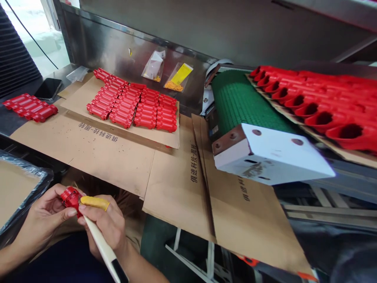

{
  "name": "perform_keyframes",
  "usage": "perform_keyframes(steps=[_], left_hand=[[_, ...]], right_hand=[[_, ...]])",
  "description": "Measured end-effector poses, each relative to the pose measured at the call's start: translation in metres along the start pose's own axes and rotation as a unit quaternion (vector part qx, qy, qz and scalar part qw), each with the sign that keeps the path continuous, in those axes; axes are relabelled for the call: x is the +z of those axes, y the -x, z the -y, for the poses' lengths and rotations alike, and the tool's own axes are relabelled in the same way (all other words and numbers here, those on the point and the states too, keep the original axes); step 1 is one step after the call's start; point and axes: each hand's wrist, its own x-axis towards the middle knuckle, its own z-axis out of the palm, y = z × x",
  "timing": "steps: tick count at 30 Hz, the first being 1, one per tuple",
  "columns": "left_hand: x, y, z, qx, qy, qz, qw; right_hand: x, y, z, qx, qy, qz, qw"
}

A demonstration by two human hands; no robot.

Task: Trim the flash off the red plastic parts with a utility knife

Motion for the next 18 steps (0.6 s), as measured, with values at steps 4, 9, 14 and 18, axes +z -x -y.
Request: perform_keyframes(steps=[4,9,14,18], left_hand=[[0.0004,0.0004,-0.0014,-0.003,-0.003,-0.007,1.000],[-0.0008,0.0006,0.0015,-0.011,-0.009,-0.008,1.000],[0.0008,0.0016,0.0032,-0.010,-0.018,-0.021,1.000],[0.0019,0.0024,0.0045,-0.001,-0.020,-0.028,0.999]], right_hand=[[-0.0016,-0.0001,0.0011,0.009,0.009,0.003,1.000],[-0.0018,0.0000,0.0040,0.020,0.009,-0.005,1.000],[-0.0007,0.0015,0.0055,0.026,0.015,-0.009,1.000],[0.0023,0.0040,0.0053,0.025,0.011,-0.013,1.000]])
